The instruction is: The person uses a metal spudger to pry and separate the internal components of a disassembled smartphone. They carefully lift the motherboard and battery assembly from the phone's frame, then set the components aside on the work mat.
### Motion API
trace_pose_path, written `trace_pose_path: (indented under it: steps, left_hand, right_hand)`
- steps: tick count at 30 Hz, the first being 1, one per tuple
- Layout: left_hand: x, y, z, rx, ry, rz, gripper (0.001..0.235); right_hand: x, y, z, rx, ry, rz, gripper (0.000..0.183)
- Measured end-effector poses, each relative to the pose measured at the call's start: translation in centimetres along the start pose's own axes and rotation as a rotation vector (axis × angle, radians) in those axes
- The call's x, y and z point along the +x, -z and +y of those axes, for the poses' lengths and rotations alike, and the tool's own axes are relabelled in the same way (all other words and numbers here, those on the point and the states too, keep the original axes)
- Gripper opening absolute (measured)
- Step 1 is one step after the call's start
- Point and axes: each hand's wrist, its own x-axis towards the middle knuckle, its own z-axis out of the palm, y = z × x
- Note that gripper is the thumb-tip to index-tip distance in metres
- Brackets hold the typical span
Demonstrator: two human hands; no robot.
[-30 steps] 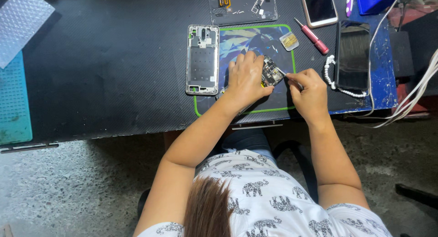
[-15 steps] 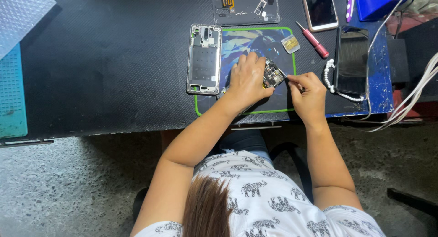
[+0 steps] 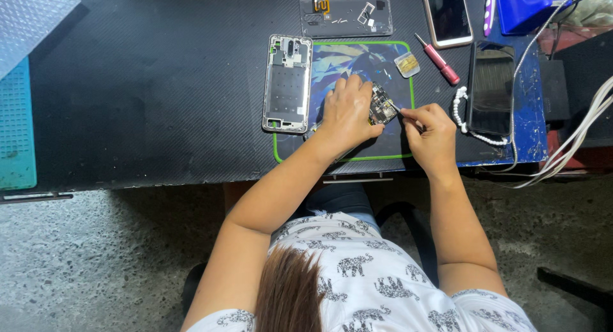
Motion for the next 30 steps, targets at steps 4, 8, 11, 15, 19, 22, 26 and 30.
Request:
trace_pose_path:
  steps: [4,8,11,15,19,22,26,30]
  left_hand:
    - [0.0,0.1,0.0,-0.003,-0.004,-0.003,0.073]
    - [0.0,0.1,0.0,-0.006,0.003,-0.011,0.073]
    - [0.1,0.1,0.0,-0.010,-0.004,-0.008,0.075]
    - [0.0,0.2,0.0,-0.006,0.011,-0.041,0.071]
    - [0.0,0.3,0.0,-0.015,0.002,-0.024,0.075]
    - [0.1,0.3,0.0,-0.015,0.013,-0.032,0.074]
    - [0.1,0.2,0.0,-0.017,0.009,-0.027,0.076]
    - [-0.1,0.3,-0.1,-0.024,-0.025,-0.003,0.079]
  right_hand:
    - [0.1,-0.1,-0.1,-0.007,0.012,0.000,0.021]
    - [0.2,-0.5,-0.2,-0.023,0.001,0.017,0.020]
    - [0.1,-0.6,-0.2,-0.042,0.011,0.023,0.020]
    - [0.1,-0.1,-0.2,-0.040,0.049,0.010,0.022]
    - [0.2,0.2,-0.2,-0.058,0.040,-0.010,0.025]
    - [0.4,0.2,-0.4,-0.086,0.043,-0.008,0.023]
    - [0.4,-0.1,-0.5,-0.135,0.051,0.004,0.019]
    - [0.4,-0.8,-0.3,-0.096,0.087,0.053,0.019]
